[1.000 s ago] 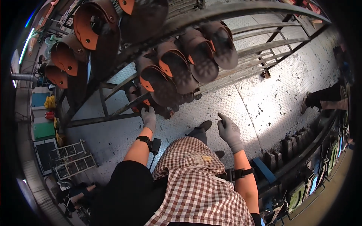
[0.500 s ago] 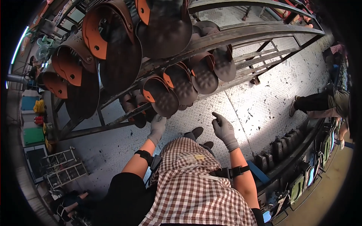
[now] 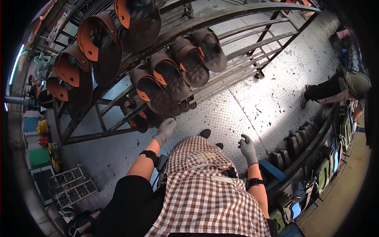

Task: Operating a sole-attaching machine to press soles onto sandal uppers and organizing them on a rack.

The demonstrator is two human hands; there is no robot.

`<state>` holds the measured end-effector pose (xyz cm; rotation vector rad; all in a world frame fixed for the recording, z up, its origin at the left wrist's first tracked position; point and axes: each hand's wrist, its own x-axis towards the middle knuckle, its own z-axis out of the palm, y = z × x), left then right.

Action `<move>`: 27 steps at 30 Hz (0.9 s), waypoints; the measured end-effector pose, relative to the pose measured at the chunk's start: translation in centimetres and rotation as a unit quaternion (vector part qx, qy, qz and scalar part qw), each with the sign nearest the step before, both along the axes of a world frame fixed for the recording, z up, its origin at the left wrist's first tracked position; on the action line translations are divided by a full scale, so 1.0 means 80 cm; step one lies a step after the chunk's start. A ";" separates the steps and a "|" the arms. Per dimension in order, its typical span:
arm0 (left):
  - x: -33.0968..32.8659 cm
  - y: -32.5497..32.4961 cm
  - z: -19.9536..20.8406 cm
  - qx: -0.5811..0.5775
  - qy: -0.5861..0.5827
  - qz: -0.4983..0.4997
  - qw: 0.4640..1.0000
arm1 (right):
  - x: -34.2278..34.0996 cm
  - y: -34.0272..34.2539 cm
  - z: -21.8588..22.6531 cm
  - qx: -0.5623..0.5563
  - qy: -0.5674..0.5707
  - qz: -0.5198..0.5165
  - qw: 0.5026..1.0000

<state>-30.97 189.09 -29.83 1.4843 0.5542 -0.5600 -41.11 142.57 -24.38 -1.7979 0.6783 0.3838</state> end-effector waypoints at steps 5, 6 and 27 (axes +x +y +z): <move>0.025 -0.001 -0.050 0.056 0.015 -0.016 0.998 | -0.166 -0.057 -0.078 0.119 0.126 -0.336 0.926; 0.023 0.001 -0.052 0.051 0.016 -0.019 0.998 | -0.244 -0.117 -0.121 0.114 0.125 -0.340 0.925; 0.041 -0.102 0.007 0.138 0.067 -0.145 0.977 | -0.215 -0.097 -0.123 0.265 0.016 -0.432 0.862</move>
